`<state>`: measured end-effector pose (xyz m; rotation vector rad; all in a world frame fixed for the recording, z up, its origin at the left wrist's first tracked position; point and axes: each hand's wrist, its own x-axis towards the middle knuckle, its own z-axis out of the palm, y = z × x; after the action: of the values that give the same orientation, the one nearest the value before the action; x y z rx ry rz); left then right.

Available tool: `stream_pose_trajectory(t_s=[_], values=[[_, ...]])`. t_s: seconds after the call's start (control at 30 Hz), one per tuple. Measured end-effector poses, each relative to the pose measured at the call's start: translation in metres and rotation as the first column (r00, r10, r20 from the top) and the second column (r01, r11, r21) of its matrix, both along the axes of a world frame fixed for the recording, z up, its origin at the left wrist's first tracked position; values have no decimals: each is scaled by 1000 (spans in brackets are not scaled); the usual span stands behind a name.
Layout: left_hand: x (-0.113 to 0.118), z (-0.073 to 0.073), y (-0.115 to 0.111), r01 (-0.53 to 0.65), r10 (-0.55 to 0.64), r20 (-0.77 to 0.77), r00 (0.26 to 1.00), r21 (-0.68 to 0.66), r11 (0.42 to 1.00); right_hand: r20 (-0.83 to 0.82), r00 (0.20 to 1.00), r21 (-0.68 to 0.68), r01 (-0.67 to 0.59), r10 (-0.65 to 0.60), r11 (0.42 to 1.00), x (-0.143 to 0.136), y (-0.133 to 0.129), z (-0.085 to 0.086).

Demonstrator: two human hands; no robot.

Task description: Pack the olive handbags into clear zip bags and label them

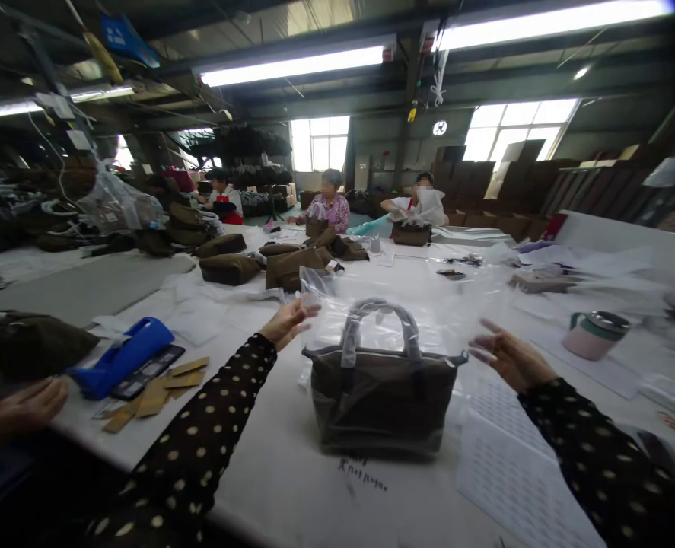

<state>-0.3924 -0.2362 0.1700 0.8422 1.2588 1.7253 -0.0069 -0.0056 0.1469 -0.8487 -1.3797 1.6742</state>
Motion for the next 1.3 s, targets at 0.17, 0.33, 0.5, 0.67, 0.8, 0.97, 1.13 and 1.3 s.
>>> stream_pose_trajectory(t_s=[0.17, 0.33, 0.5, 0.67, 0.8, 0.97, 1.13, 1.3], values=[[-1, -15, 32, -67, 53, 150, 987, 88, 994, -108, 992, 23, 63, -60, 998, -33, 18, 0], [-17, -1, 50, -110, 89, 200, 976, 98, 989, -203, 972, 33, 124, -115, 992, -54, 39, 11], [-27, 60, 56, -180, 149, 170, 974, 184, 966, -305, 939, 149, 209, -157, 966, -55, 41, 73], [-22, 59, -13, 83, -77, -36, 996, 241, 967, -22, 1000, 176, -7, 11, 984, 17, 1, 66], [-2, -35, -75, 302, -323, -117, 939, -169, 938, 481, 853, 34, -246, 200, 969, 70, -43, -30], [41, -139, -120, 393, -464, -97, 880, -398, 829, 583, 765, 76, -388, 275, 918, 93, -99, -136], [50, -134, -151, 524, -683, -237, 691, -488, 698, 585, 685, 25, -550, 434, 835, 126, -133, -131], [77, -79, -144, 315, -482, -814, 324, -388, 866, 694, 704, 359, -520, 151, 775, 113, -178, -84]])
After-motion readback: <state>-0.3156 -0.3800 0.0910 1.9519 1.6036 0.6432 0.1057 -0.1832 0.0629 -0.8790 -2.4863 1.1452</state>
